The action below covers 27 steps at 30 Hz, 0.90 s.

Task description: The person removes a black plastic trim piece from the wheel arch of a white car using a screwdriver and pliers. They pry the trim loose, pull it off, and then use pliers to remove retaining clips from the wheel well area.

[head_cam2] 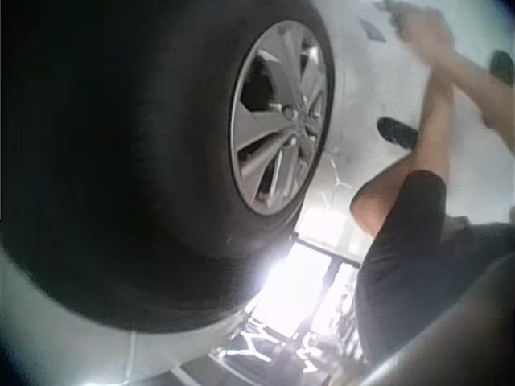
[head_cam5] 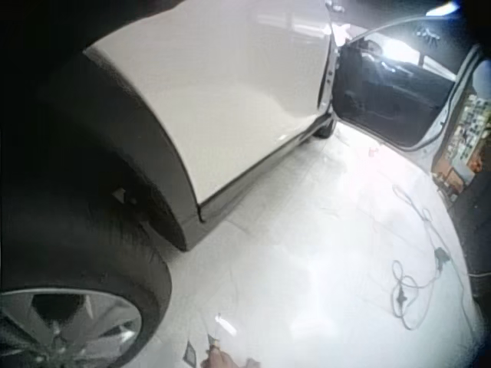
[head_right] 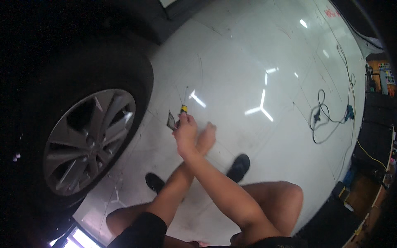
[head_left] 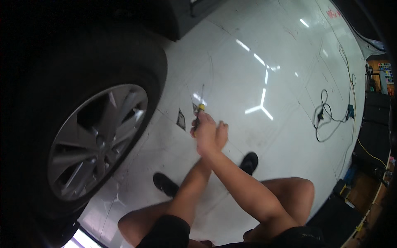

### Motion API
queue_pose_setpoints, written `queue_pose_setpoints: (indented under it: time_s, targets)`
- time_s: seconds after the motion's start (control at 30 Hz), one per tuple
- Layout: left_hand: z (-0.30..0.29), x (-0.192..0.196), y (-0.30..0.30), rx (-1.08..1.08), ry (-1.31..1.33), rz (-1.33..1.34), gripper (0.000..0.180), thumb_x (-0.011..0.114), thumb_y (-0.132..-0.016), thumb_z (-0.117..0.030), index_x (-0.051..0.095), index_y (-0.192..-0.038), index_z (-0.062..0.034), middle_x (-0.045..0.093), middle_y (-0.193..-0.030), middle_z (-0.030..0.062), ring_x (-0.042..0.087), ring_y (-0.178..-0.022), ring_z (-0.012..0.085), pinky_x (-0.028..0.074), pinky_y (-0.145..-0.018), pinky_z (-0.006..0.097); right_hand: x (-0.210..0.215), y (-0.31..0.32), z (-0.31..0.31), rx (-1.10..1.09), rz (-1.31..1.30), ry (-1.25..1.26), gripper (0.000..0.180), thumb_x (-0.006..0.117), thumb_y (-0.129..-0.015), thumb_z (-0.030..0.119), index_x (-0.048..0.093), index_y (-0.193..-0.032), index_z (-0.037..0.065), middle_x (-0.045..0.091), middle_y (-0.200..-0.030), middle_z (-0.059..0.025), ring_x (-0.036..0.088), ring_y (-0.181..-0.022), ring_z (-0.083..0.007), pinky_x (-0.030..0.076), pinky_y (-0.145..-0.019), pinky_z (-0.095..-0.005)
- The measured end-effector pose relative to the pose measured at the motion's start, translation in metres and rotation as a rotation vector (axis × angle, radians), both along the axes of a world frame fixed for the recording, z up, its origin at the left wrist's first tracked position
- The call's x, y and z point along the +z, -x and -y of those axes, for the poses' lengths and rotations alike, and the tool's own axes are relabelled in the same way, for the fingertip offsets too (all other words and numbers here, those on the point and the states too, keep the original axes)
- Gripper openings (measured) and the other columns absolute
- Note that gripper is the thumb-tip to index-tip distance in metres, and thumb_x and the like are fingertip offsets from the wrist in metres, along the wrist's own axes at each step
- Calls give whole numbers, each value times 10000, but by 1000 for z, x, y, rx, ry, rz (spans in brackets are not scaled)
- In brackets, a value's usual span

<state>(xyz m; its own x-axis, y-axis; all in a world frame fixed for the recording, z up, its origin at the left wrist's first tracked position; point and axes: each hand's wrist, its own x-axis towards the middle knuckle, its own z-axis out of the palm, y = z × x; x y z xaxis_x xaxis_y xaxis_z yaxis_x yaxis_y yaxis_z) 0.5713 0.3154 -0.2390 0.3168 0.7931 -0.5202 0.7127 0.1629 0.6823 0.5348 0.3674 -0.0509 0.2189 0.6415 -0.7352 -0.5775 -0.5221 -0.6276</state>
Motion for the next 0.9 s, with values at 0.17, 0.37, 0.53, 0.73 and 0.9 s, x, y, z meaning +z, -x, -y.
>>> queue_pose_setpoints:
  time_s: [0.17, 0.37, 0.53, 0.73, 0.9]
  targets:
    - [9, -72, -10, -256, -197, -10, 517, 394, -1052, -400, 490, -1348, 13, 536, -1366, 255, 528, -1261, 368, 373, -1073, 461, -29, 4, -36, -127, -124, -44, 269, 456, -1027, 319, 539, -1040, 63, 577, -795, -64, 545, -603, -174, 416, -522, -316]
    - [-5, -43, -5, -207, -2, 250, 581, 420, -1015, -352, 358, -1454, 24, 519, -1352, 316, 508, -1261, 443, 355, -1104, 490, 47, 51, -52, -136, -206, -412, 183, 439, -1033, 216, 492, -1084, 49, 595, -921, -111, 605, -860, -250, 479, -739, -397]
    - [-32, -41, 31, -548, -474, 239, 565, 446, -1002, -342, 400, -1441, 12, 559, -1322, 265, 538, -1236, 401, 386, -1066, 489, 95, 62, -66, -29, -206, -422, 249, 413, -1054, 240, 450, -1135, 8, 590, -1078, -173, 617, -929, -292, 501, -820, -456]
    - [-121, 60, 50, 275, 40, 788, 548, 456, -1002, -336, 416, -1431, 2, 564, -1310, 254, 547, -1217, 385, 395, -1050, 477, 147, 56, -50, 108, -314, -523, 288, 358, -1077, 253, 402, -1197, -6, 596, -1169, -221, 645, -987, -326, 539, -783, -461]
    - [-177, 136, 76, 626, 138, 1149, 534, 465, -1001, -331, 430, -1423, -6, 569, -1300, 244, 554, -1201, 372, 403, -1037, 466, 166, 70, -47, 248, -256, -631, 297, 334, -1086, 283, 373, -1265, 49, 615, -1125, -223, 664, -928, -331, 554, -700, -451]
